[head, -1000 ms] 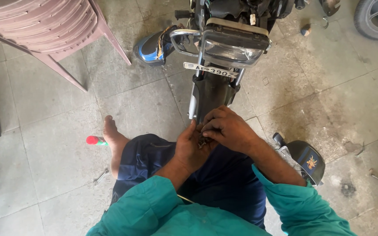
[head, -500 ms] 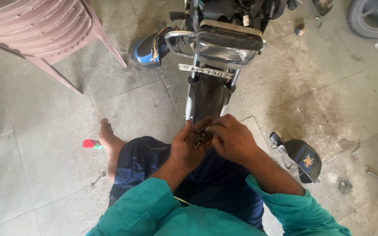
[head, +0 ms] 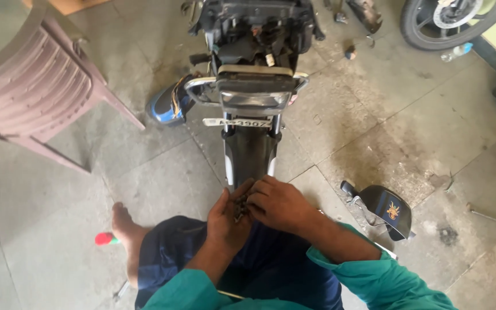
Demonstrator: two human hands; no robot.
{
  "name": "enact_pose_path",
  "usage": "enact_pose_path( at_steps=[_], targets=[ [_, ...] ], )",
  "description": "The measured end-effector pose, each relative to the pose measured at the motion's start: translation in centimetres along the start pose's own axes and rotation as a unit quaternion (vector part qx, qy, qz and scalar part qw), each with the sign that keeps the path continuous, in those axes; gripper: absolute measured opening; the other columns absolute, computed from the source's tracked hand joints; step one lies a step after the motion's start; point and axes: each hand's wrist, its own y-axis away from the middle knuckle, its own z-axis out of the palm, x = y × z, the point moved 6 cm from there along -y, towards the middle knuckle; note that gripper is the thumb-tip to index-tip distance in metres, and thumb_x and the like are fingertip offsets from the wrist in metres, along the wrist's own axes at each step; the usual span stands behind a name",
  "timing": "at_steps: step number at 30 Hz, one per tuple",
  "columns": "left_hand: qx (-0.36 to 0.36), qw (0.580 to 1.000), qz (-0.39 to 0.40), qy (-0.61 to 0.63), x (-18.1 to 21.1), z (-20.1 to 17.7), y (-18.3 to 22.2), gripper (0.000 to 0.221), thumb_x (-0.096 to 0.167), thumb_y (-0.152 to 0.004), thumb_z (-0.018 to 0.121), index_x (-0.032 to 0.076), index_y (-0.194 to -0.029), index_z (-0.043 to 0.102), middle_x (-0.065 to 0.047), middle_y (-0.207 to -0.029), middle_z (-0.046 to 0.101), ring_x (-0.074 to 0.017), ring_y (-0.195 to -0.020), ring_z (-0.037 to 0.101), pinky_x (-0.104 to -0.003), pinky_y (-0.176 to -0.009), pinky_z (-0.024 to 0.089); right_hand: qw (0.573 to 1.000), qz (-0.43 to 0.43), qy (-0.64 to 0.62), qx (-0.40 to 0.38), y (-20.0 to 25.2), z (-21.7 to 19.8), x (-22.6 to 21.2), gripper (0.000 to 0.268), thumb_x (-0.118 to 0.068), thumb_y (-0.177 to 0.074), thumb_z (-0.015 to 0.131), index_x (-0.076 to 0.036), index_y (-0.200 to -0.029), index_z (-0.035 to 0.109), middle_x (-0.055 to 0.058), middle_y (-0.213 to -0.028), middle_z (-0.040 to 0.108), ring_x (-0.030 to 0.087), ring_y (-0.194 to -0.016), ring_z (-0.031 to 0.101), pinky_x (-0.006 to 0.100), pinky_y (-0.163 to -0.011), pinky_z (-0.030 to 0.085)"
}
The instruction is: The person sits on the floor in front of a motorcycle and works on the headlight and front fairing area. They handle small fasteners by hand, then use a screwdriver to work on the headlight housing and a wrench on the front parts, picking parts up from the floor as they go.
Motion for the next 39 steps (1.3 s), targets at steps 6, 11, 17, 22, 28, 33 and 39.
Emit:
enact_pose_path(
  at_steps=[6, 11, 17, 22, 28, 33, 39],
  targets=[
    [0.017, 1.0, 0.0, -0.01, 0.0, 0.3, 0.1, 0.068, 0.045, -0.105, 0.029, -0.007, -0.144, 0.049, -0.018, -0.136, 0.061, -0.0287, -0.126, 0.059, -0.042, -0.109, 0.044, 0.999, -0.032, -0.021, 0.022, 0.0, 0.1, 0.1, 0.017, -0.018, -0.073, 0.08, -0.008, -0.08, 0.068, 0.007, -0.088, 0.064, 0.027, -0.084, 0.062, 0.038, -0.07, 0.057],
    [0.032, 0.999, -0.002, -0.015, 0.2, 0.4, 0.2, 0.069, 0.045, -0.105, 0.029, -0.007, -0.145, 0.049, -0.018, -0.136, 0.06, -0.0282, -0.125, 0.059, -0.041, -0.109, 0.045, 1.0, -0.017, -0.012, 0.013, 0.0, 0.2, 0.3, 0.02, -0.021, -0.073, 0.08, -0.008, -0.085, 0.071, 0.006, -0.091, 0.065, 0.025, -0.085, 0.062, 0.036, -0.071, 0.056],
    [0.029, 1.0, 0.0, -0.01, -0.1, -0.2, -0.1, 0.069, 0.045, -0.106, 0.028, -0.008, -0.146, 0.047, -0.02, -0.138, 0.059, -0.029, -0.125, 0.058, -0.041, -0.109, 0.045, 1.0, -0.027, 0.0, -0.016, 0.3, 1.0, 0.4, 0.019, -0.023, -0.075, 0.08, -0.011, -0.088, 0.075, 0.005, -0.094, 0.066, 0.025, -0.091, 0.062, 0.036, -0.074, 0.056],
    [0.02, 1.0, 0.005, -0.016, 0.1, 0.7, -0.1, 0.07, 0.046, -0.105, 0.027, -0.008, -0.146, 0.047, -0.02, -0.138, 0.058, -0.0296, -0.125, 0.058, -0.042, -0.108, 0.045, 0.997, 0.019, -0.019, -0.076, 0.0, 1.3, 1.3, 0.018, -0.023, -0.074, 0.079, -0.009, -0.085, 0.075, 0.007, -0.094, 0.067, 0.026, -0.092, 0.063, 0.036, -0.073, 0.056],
    [0.076, 0.997, 0.011, -0.003, 0.2, -2.4, -1.2, 0.062, 0.041, -0.102, 0.036, -0.006, -0.14, 0.05, -0.015, -0.124, 0.068, -0.0246, -0.112, 0.065, -0.036, -0.095, 0.054, 0.891, 0.238, -0.384, 0.052, 2.5, 2.7, 7.0, 0.013, -0.012, -0.086, 0.078, -0.006, -0.095, 0.071, 0.003, -0.092, 0.069, 0.012, -0.08, 0.065, 0.028, -0.07, 0.055],
    [0.126, 0.963, 0.02, -0.238, 2.7, 0.4, -0.2, 0.044, 0.027, -0.101, 0.066, -0.012, -0.122, 0.063, 0.001, -0.072, 0.05, -0.0066, -0.057, 0.041, -0.024, -0.048, 0.033, 0.745, 0.311, -0.582, 0.098, 4.2, 5.6, 9.3, 0.012, -0.006, -0.092, 0.072, 0.001, -0.102, 0.072, 0.004, -0.085, 0.07, 0.011, -0.073, 0.062, 0.026, -0.066, 0.052],
    [0.109, 0.882, 0.087, -0.45, 3.6, 3.5, 0.0, 0.031, 0.017, -0.088, 0.075, -0.006, -0.109, 0.076, -0.009, -0.087, 0.077, -0.0129, -0.076, 0.072, -0.024, -0.07, 0.059, 0.764, 0.291, -0.566, 0.105, 4.6, 6.5, 9.1, 0.008, 0.0, -0.09, 0.069, 0.0, -0.098, 0.069, 0.005, -0.086, 0.073, 0.012, -0.077, 0.069, 0.026, -0.069, 0.056]
  ],
)
